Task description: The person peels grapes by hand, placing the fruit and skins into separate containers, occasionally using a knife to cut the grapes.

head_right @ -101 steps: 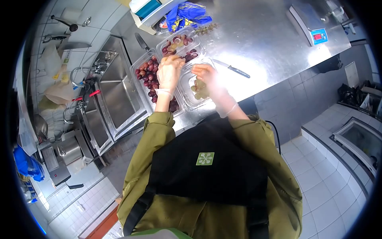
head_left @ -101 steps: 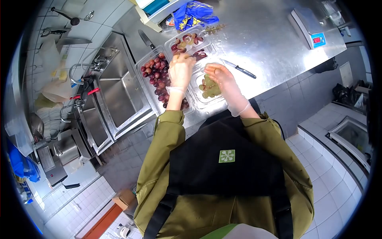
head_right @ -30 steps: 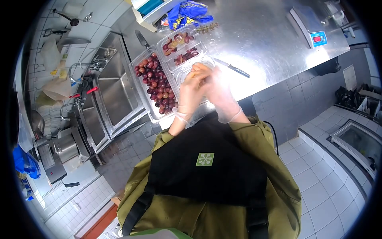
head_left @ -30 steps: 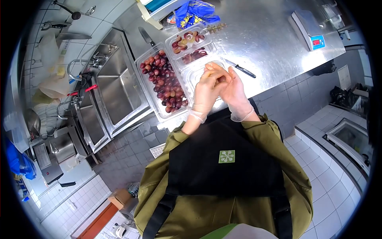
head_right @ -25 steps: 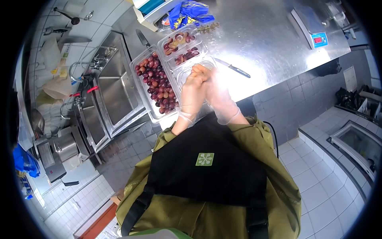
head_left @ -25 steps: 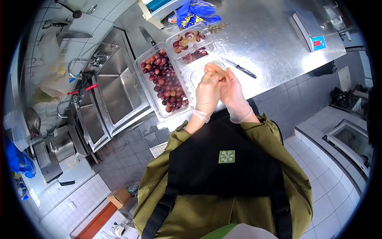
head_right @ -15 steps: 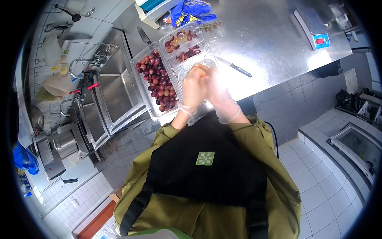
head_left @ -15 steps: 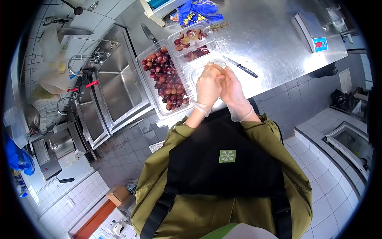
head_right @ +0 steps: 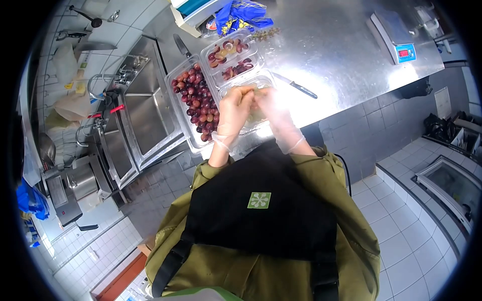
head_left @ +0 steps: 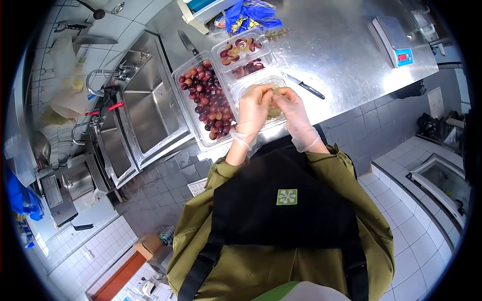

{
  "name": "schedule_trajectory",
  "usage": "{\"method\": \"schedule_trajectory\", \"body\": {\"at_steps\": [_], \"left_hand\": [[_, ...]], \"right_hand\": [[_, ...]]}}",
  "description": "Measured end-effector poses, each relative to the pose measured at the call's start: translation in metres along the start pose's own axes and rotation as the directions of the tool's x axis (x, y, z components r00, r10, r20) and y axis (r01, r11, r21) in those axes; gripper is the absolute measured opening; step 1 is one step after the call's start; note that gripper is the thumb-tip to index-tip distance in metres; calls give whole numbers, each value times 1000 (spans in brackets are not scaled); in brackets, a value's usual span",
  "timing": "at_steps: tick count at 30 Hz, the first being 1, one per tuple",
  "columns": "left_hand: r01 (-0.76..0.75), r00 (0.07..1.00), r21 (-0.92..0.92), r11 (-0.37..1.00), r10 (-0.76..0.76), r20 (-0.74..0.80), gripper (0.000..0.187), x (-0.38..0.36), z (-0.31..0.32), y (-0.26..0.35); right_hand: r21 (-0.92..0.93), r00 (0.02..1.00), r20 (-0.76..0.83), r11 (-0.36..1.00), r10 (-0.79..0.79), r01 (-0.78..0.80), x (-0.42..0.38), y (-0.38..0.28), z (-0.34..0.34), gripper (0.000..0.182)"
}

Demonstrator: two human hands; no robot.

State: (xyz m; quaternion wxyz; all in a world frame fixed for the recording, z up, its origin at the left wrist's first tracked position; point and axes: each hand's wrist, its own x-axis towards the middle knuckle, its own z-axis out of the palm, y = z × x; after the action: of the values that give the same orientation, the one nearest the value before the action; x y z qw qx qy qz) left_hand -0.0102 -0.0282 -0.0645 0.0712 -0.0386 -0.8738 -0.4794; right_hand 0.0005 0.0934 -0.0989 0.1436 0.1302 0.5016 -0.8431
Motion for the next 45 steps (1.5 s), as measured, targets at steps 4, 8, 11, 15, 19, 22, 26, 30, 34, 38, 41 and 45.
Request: {"method": "schedule_trajectory", "body": {"at_steps": [4,8,11,15,19,22,26,30,34,38,41,45], "left_hand": [[28,996,39,999,-31,80,11,-1,-5,3],[-22,996,185,982,6,86,11,0,-6,6],[48,991,59,997,-55,121,12,-2,-6,-2],[425,901,-478,769,-307,306,13,-1,-3,-21],[255,960,-262,931,-275,-45,11,22,-9,-35],[215,966,240,947,-170,-197,7,45,-15,-40],[-20,997,589,808,62,-50,7,59,-15,-71],[0,996,533,846,45,-71,13,66,-21,-62],[-146,966,665,733,251,-64,24,92,-26,-60],[-291,957,751,593,189,221,27,106,-25,-80],[-315,940,767,559,74,333,25,115,-31,-76],[-276,942,698,661,40,334,22,116,-41,-64]], "right_hand": [[-157,998,20,986,-51,54,8,12,-11,10],[-357,997,13,932,-71,71,15,24,-18,9],[-351,996,32,932,-87,93,14,24,-19,8],[-43,999,18,998,44,-43,2,-1,-7,7],[-243,996,67,967,-61,76,10,11,-16,8],[-695,962,87,676,-259,245,16,23,-18,10],[-862,893,208,356,-400,360,9,27,-18,9],[-817,887,218,421,-407,394,7,24,-21,14],[-754,898,191,527,-396,392,7,19,-19,18],[-730,912,173,573,-372,372,8,18,-16,20],[-725,942,145,616,-303,310,9,20,-17,20],[-480,991,116,871,-60,109,13,16,-17,22]]}}
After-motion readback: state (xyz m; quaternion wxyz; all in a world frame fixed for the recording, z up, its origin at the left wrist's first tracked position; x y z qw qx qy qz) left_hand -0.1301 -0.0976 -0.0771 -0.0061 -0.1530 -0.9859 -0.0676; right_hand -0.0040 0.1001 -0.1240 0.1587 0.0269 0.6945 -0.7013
